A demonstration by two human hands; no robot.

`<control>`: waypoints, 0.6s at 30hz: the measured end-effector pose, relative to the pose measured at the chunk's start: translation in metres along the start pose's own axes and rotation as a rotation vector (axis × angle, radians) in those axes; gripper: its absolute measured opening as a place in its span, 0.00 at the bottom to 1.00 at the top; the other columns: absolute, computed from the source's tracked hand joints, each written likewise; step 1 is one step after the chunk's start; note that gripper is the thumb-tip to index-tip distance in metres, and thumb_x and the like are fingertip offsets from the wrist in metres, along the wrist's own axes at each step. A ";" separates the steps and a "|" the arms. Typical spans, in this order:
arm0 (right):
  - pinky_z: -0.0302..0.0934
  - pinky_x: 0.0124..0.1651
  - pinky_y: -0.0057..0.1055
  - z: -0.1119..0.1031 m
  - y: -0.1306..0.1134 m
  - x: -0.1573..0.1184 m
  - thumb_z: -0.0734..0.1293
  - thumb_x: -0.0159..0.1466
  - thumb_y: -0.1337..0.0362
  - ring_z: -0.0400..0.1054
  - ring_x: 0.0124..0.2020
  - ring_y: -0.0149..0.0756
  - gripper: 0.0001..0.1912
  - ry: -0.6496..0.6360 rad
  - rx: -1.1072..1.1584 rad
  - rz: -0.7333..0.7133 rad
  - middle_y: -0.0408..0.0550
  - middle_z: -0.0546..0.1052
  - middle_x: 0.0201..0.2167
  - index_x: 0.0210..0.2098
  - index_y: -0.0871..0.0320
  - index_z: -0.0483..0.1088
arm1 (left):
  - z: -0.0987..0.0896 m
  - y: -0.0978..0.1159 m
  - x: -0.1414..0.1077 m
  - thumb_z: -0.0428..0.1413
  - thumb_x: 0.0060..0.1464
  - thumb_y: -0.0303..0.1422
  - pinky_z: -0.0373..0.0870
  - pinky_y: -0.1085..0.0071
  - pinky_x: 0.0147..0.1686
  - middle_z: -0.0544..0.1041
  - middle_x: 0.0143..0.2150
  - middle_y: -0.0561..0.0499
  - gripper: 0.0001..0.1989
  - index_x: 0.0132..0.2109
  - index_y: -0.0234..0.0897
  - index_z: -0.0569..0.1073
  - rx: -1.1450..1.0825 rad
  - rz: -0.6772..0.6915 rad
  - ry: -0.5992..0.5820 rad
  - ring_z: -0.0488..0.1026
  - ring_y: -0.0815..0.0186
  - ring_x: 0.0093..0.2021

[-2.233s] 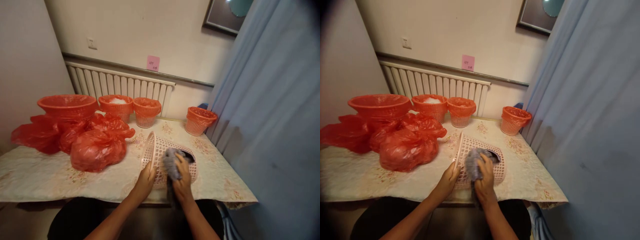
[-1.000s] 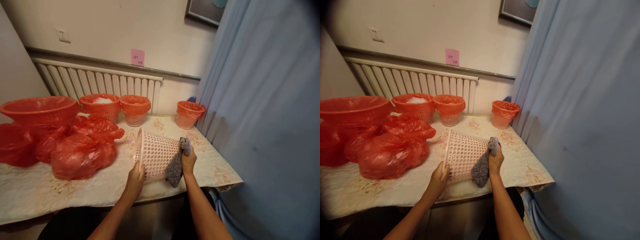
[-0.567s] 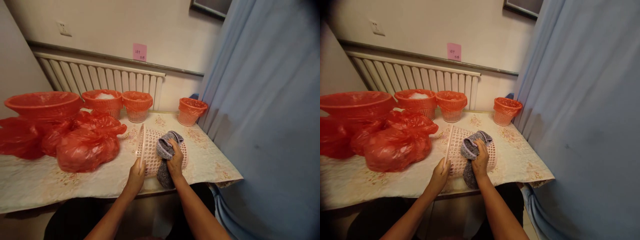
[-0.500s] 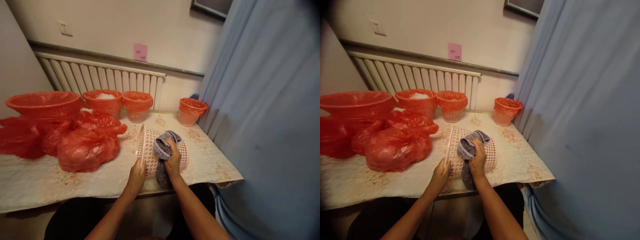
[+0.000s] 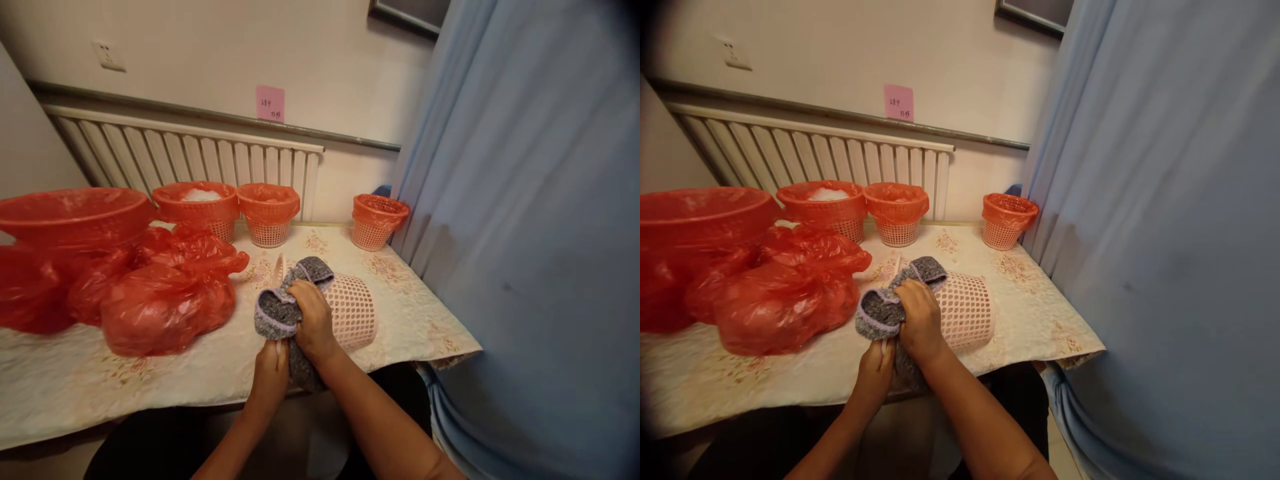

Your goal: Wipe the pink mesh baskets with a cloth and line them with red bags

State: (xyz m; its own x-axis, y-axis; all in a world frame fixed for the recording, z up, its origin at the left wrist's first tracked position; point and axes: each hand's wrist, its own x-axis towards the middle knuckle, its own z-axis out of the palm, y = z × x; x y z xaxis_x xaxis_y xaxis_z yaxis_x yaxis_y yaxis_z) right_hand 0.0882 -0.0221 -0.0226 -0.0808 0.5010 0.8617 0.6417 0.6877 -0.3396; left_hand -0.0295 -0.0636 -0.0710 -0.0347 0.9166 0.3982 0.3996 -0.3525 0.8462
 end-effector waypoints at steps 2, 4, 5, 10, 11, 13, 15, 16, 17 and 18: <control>0.60 0.59 0.39 -0.005 0.008 0.005 0.59 0.63 0.72 0.66 0.54 0.38 0.17 -0.023 0.016 0.039 0.51 0.75 0.48 0.49 0.57 0.70 | 0.001 0.004 0.000 0.44 0.60 0.40 0.70 0.65 0.31 0.75 0.28 0.50 0.13 0.34 0.40 0.67 0.001 -0.040 -0.012 0.73 0.60 0.29; 0.61 0.56 0.37 -0.013 0.017 0.007 0.59 0.63 0.71 0.67 0.51 0.38 0.15 -0.041 0.017 0.067 0.50 0.76 0.45 0.47 0.57 0.71 | 0.002 0.004 -0.002 0.44 0.61 0.42 0.69 0.67 0.31 0.73 0.27 0.52 0.13 0.34 0.41 0.66 -0.018 -0.088 -0.047 0.72 0.60 0.29; 0.61 0.55 0.36 -0.018 0.022 0.008 0.60 0.64 0.71 0.68 0.50 0.38 0.14 -0.046 0.008 0.081 0.50 0.76 0.44 0.46 0.57 0.71 | 0.003 0.004 -0.003 0.44 0.60 0.42 0.68 0.67 0.30 0.72 0.26 0.52 0.13 0.34 0.42 0.65 -0.032 -0.111 -0.058 0.72 0.60 0.28; 0.62 0.47 0.34 -0.056 0.068 -0.009 0.62 0.62 0.69 0.68 0.42 0.38 0.11 -0.004 -0.136 0.225 0.49 0.76 0.40 0.42 0.57 0.72 | 0.002 -0.002 -0.013 0.45 0.59 0.45 0.66 0.67 0.29 0.70 0.25 0.53 0.14 0.32 0.42 0.66 -0.025 -0.149 -0.051 0.69 0.61 0.27; 0.62 0.46 0.34 -0.067 0.080 -0.015 0.62 0.61 0.68 0.68 0.42 0.39 0.11 0.010 -0.180 0.259 0.49 0.76 0.39 0.42 0.57 0.72 | 0.002 -0.003 -0.015 0.45 0.60 0.45 0.65 0.67 0.30 0.70 0.25 0.53 0.14 0.33 0.41 0.66 -0.020 -0.145 -0.054 0.69 0.61 0.27; 0.62 0.46 0.35 -0.088 0.102 -0.029 0.62 0.60 0.67 0.69 0.42 0.40 0.12 0.055 -0.261 0.326 0.51 0.76 0.40 0.42 0.59 0.72 | 0.002 -0.005 -0.020 0.45 0.60 0.45 0.66 0.66 0.31 0.71 0.27 0.52 0.15 0.35 0.41 0.67 -0.025 -0.134 -0.070 0.69 0.61 0.28; 0.62 0.45 0.36 -0.106 0.117 -0.044 0.61 0.60 0.66 0.69 0.42 0.41 0.13 0.091 -0.333 0.395 0.51 0.77 0.40 0.42 0.59 0.73 | 0.003 -0.007 -0.025 0.45 0.61 0.45 0.65 0.67 0.31 0.71 0.26 0.53 0.15 0.35 0.41 0.67 -0.035 -0.126 -0.083 0.69 0.61 0.28; 0.62 0.45 0.36 -0.112 0.121 -0.052 0.60 0.60 0.66 0.69 0.42 0.41 0.13 0.107 -0.358 0.423 0.51 0.77 0.40 0.42 0.59 0.73 | 0.002 -0.008 -0.028 0.45 0.61 0.45 0.65 0.67 0.30 0.70 0.26 0.53 0.15 0.34 0.41 0.67 -0.044 -0.126 -0.092 0.69 0.61 0.27; 0.62 0.46 0.36 -0.117 0.123 -0.058 0.59 0.61 0.66 0.69 0.42 0.42 0.14 0.119 -0.374 0.441 0.52 0.77 0.40 0.42 0.59 0.73 | 0.002 -0.008 -0.029 0.45 0.61 0.45 0.66 0.67 0.31 0.70 0.25 0.53 0.15 0.33 0.41 0.67 -0.056 -0.129 -0.109 0.69 0.61 0.28; 0.63 0.46 0.37 -0.118 0.122 -0.065 0.58 0.61 0.66 0.69 0.42 0.42 0.14 0.133 -0.381 0.452 0.52 0.77 0.40 0.42 0.60 0.72 | 0.000 -0.007 -0.029 0.45 0.61 0.45 0.67 0.66 0.32 0.70 0.25 0.53 0.15 0.34 0.40 0.68 -0.071 -0.136 -0.134 0.70 0.60 0.29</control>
State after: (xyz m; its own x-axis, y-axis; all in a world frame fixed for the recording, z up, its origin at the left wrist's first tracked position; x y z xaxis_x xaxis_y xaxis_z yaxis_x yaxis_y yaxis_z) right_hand 0.2620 -0.0330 -0.0752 0.3433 0.6127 0.7118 0.8205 0.1732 -0.5448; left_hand -0.0309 -0.0876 -0.0883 0.0398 0.9718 0.2324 0.3341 -0.2321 0.9135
